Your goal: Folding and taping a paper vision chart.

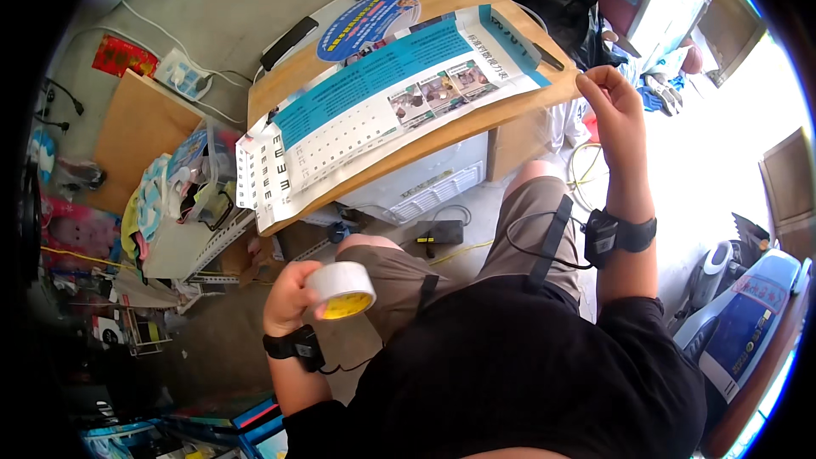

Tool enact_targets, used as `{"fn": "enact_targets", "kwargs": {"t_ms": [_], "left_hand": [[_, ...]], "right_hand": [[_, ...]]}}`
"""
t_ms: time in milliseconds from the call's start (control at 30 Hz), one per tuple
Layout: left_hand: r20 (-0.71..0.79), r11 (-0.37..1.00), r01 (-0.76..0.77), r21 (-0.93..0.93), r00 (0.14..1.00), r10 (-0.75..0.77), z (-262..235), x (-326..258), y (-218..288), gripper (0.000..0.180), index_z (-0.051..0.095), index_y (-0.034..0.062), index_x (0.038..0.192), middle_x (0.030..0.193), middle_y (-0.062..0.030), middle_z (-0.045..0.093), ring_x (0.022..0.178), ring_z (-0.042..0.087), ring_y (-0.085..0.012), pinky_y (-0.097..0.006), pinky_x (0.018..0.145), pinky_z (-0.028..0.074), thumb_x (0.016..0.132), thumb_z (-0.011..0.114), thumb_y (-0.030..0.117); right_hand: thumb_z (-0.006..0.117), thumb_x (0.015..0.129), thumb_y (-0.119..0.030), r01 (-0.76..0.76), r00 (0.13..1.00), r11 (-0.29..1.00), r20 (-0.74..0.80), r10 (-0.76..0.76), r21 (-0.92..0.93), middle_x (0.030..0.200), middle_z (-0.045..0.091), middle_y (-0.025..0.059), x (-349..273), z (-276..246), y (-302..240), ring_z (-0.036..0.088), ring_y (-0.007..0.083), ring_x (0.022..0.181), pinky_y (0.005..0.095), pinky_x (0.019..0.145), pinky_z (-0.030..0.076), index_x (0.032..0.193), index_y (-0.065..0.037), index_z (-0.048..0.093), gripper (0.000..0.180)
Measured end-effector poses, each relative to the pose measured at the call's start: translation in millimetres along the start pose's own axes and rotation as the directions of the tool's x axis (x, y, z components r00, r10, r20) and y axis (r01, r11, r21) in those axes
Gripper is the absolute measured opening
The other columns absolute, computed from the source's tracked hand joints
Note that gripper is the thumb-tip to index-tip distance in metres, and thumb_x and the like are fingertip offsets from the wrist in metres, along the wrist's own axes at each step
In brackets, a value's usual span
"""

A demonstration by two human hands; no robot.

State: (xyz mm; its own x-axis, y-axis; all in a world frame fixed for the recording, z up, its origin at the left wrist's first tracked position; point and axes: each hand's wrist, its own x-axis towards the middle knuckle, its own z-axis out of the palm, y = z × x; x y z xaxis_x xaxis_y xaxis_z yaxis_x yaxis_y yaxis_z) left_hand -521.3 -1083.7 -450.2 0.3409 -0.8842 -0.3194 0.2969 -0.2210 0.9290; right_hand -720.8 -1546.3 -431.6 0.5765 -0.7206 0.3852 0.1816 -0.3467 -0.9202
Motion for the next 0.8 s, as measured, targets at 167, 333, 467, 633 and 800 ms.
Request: {"fn": "enact_targets", "kwargs": {"t_ms": [167, 333, 467, 633, 800], "left_hand": [[-0.031, 0.960, -0.138, -0.244, 0.990, 0.134, 6, -7, -1, 0.047, 0.062, -0.0057, 0.098, 0.076, -0.0079, 0.066, 0.053, 0.060, -0.0111, -0.022, 0.048, 0.046, 0.081, 0.079, 0.035], [-0.421, 0.759, 0.389, 0.521, 0.891, -0.168, 16, 19, -5, 0.030, 0.063, -0.0030, 0.094, 0.070, -0.0083, 0.067, 0.054, 0.062, -0.0136, -0.029, 0.053, 0.048, 0.085, 0.072, 0.024], [-0.494, 0.768, 0.271, 0.580, 0.867, 0.067, 16, 19, -3, 0.022, 0.064, 0.0012, 0.094, 0.075, -0.0047, 0.066, 0.057, 0.061, -0.0092, -0.026, 0.053, 0.047, 0.084, 0.073, 0.018], [-0.152, 0.976, 0.125, 0.179, 0.984, -0.098, 2, -14, 16, 0.022, 0.064, 0.0006, 0.091, 0.079, 0.0042, 0.062, 0.072, 0.056, -0.0027, -0.020, 0.063, 0.045, 0.080, 0.077, 0.015], [-0.067, 0.994, -0.102, -0.033, 0.993, 0.100, -10, -21, 5, 0.036, 0.066, -0.0004, 0.094, 0.083, 0.0042, 0.063, 0.075, 0.055, -0.0015, -0.021, 0.065, 0.045, 0.077, 0.080, 0.029]], "right_hand": [[0.065, 0.092, -0.014, -0.013, 1.000, 1.000, -0.023, 0.014, 0.020, 0.087, 0.057, 0.0000, -6, 1, 5, 0.051, 0.0076, 0.081, 0.0211, 0.076, 0.040, 0.094, 0.001, 0.061, 0.016], [0.061, 0.094, -0.007, 0.173, 0.977, 0.982, -0.113, -0.181, -0.076, 0.087, 0.056, 0.0004, -16, 10, -15, 0.052, 0.0088, 0.082, 0.0221, 0.077, 0.042, 0.095, 0.000, 0.060, 0.007], [0.060, 0.095, -0.007, 0.231, 0.965, 0.972, -0.119, -0.234, -0.039, 0.089, 0.058, 0.0016, -11, 5, -26, 0.053, 0.0092, 0.082, 0.0226, 0.078, 0.042, 0.096, 0.000, 0.062, 0.007], [0.063, 0.094, -0.013, 0.113, 0.984, 0.993, -0.137, -0.116, -0.029, 0.094, 0.061, 0.0017, 2, -27, -3, 0.055, 0.0105, 0.092, 0.0238, 0.089, 0.040, 0.099, 0.000, 0.064, 0.015], [0.064, 0.095, -0.015, 0.062, 0.978, 0.996, -0.196, -0.073, -0.064, 0.098, 0.063, 0.0030, 5, -35, 0, 0.056, 0.0116, 0.095, 0.0247, 0.093, 0.039, 0.103, 0.000, 0.064, 0.017]]}}
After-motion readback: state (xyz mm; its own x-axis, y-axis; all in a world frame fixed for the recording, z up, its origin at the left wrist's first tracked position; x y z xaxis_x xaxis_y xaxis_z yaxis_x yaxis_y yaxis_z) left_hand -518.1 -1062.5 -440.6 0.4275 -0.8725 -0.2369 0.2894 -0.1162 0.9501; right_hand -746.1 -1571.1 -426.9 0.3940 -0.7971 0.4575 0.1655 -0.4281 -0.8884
